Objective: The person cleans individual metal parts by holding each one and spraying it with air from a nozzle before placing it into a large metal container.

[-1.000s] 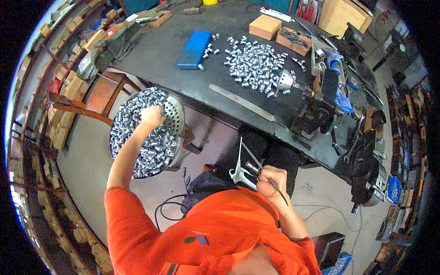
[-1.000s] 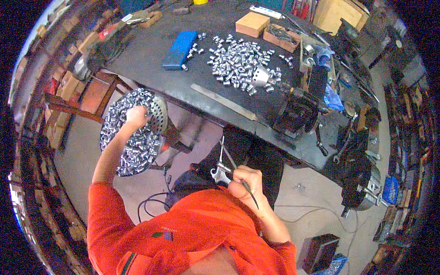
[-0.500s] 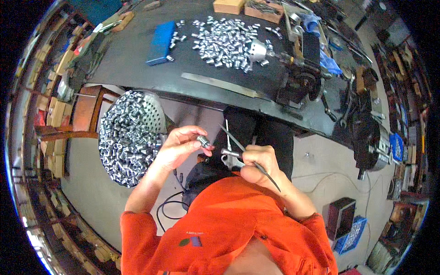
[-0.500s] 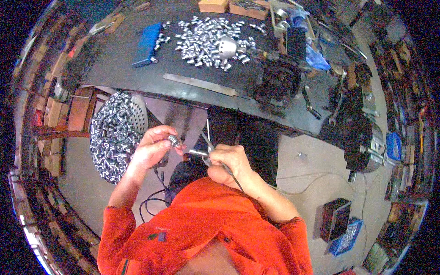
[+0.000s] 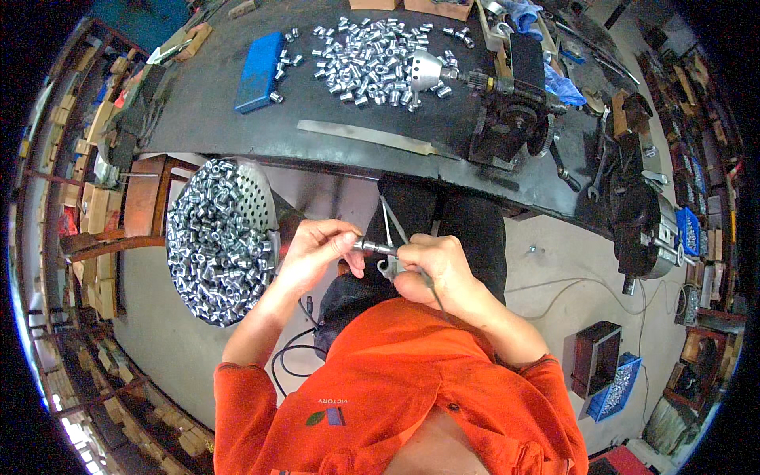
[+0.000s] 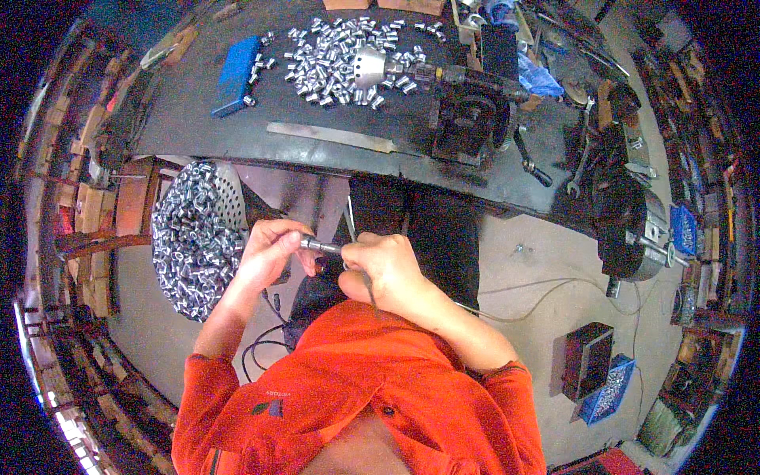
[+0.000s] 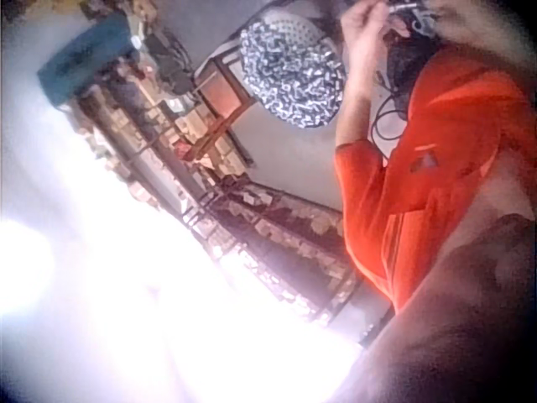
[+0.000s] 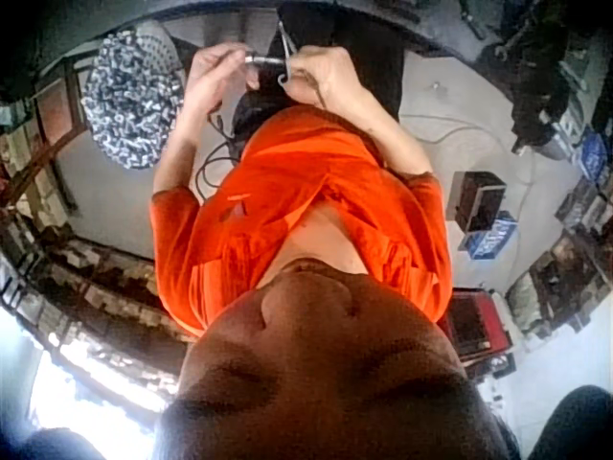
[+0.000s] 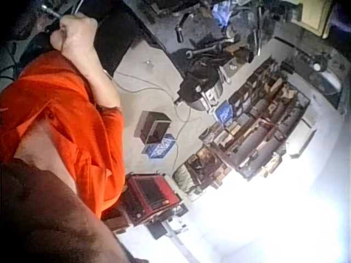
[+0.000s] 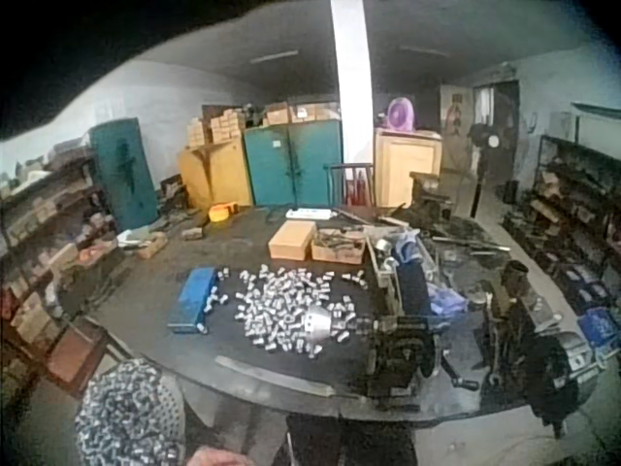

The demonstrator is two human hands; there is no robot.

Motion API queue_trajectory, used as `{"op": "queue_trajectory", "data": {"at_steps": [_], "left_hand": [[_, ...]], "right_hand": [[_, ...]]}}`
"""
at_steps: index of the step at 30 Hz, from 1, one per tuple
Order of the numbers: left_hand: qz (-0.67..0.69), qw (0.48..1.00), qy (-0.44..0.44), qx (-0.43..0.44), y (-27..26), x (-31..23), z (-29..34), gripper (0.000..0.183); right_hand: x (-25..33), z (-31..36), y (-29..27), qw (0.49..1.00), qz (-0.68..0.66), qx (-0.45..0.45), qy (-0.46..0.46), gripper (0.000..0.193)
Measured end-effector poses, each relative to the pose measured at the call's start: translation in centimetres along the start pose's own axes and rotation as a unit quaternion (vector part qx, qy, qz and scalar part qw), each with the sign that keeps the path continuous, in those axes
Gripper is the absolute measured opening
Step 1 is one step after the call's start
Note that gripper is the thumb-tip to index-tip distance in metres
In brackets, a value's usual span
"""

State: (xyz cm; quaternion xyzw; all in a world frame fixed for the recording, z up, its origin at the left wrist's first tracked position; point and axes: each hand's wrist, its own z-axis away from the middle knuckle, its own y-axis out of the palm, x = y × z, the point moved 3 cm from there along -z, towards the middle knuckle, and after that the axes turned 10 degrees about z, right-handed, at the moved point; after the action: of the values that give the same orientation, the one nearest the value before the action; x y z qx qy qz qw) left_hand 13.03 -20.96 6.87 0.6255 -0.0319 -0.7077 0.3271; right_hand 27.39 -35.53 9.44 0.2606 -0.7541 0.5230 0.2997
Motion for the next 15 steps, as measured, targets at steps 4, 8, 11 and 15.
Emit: {"op": "queue_trajectory", "data": {"at_steps": [4,8,11,15], "left_hand": [[-0.135,0.991,-0.003,-0.001,0.4,-1.1,0.1,0.020],[-0.165,0.986,0.022,0.001,0.8,-1.5,0.2,0.020],[-0.167,0.985,0.048,0.019,1.1,-2.0,0.0,0.017],[-0.375,0.907,0.191,-0.025,0.7,-3.3,-0.6,0.017]], "right_hand": [[0.4,-0.1,0.6,0.998,0.063,-0.026,-0.014,0.012],[0.1,0.0,1.0,1.000,-0.010,-0.028,0.001,0.015],[-0.7,0.1,1.0,0.997,-0.067,-0.010,0.020,0.017],[-0.9,1.0,-0.7,0.998,-0.053,0.014,0.016,0.028]]}}
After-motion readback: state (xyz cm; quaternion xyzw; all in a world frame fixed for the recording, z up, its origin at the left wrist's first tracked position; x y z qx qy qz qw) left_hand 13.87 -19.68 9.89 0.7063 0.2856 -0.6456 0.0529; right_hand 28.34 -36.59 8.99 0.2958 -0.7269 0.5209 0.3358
